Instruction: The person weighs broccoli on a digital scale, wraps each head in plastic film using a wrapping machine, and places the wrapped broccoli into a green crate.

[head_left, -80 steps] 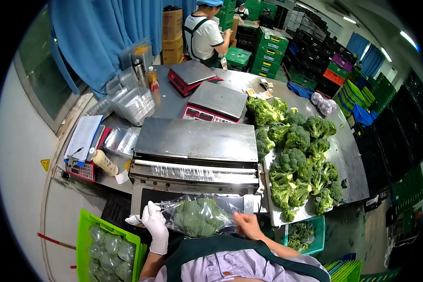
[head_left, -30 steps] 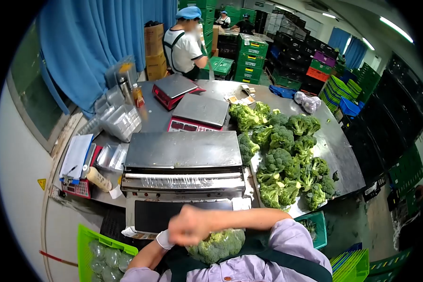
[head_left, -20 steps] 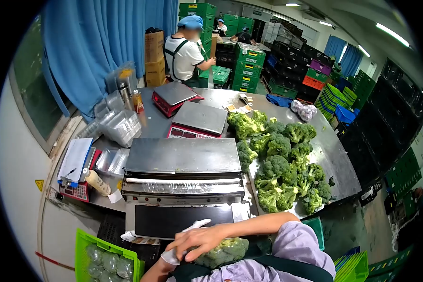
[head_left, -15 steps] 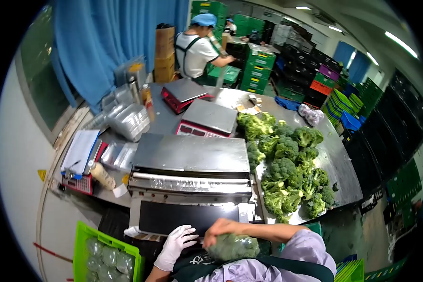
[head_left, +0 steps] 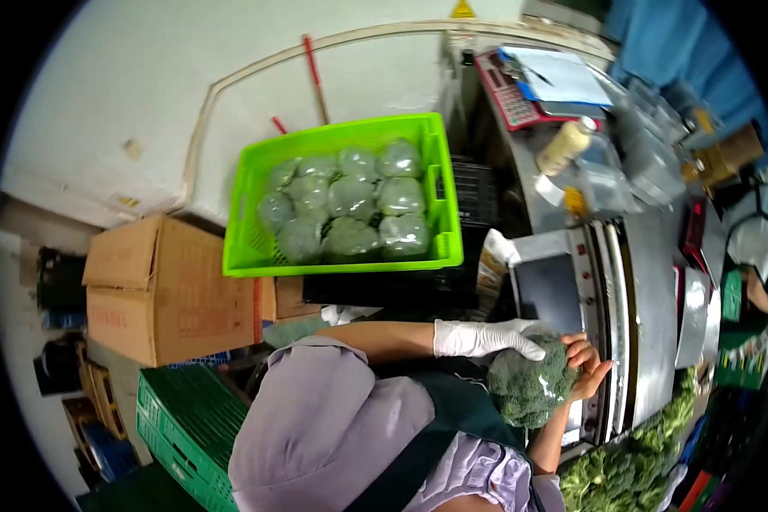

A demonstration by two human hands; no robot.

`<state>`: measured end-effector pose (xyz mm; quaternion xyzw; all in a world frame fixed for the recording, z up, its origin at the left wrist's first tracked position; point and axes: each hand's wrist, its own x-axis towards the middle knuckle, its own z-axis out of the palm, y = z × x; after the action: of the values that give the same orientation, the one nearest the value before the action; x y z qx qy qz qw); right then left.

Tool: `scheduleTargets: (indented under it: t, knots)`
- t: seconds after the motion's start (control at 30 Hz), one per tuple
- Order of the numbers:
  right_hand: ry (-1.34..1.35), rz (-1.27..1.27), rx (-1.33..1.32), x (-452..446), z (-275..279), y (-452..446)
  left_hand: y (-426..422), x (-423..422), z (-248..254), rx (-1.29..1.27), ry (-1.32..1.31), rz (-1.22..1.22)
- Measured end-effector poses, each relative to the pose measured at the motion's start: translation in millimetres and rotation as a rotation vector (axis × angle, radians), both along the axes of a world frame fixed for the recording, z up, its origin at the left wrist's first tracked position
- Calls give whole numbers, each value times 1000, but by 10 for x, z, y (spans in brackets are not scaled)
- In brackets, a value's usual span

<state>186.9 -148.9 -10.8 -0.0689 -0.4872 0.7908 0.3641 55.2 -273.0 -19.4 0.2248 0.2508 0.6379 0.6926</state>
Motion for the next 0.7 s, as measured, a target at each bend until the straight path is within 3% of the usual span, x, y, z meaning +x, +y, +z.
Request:
scheduleTargets:
  t: [0.13, 0.27, 0.33, 0.4, 0.47, 0.53, 0.6, 0.7]
  knots:
    - [-84, 247, 145, -805, 76, -298, -485, -466, -106, -31, -130, 241]
    - [-298, 484, 84, -1423, -38, -680, -1173, -806, -174, -48, -205, 482]
    - [-248, 513, 19, -1694, -135, -815, -1598, -983, -231, -141, -216, 682]
    - [-289, 512, 8, -1809, -180, -895, -2085, -1198, -264, -242, -127, 902]
    - [-407, 511, 80, -1831, -249, -940, -2620, -1508, -218, -235, 191, 1112]
    - [-472, 541, 71, -1834, -329, -964, -3353, -1880, -522, -437, 566, 1301]
    - [-573, 572, 70, -1837, -432, -983, -3791, -2046, -431, -694, 494, 1463]
    - [-663, 659, 85, -1876, -657, -1013, -4327, -2276, -674, -890, 532, 1512]
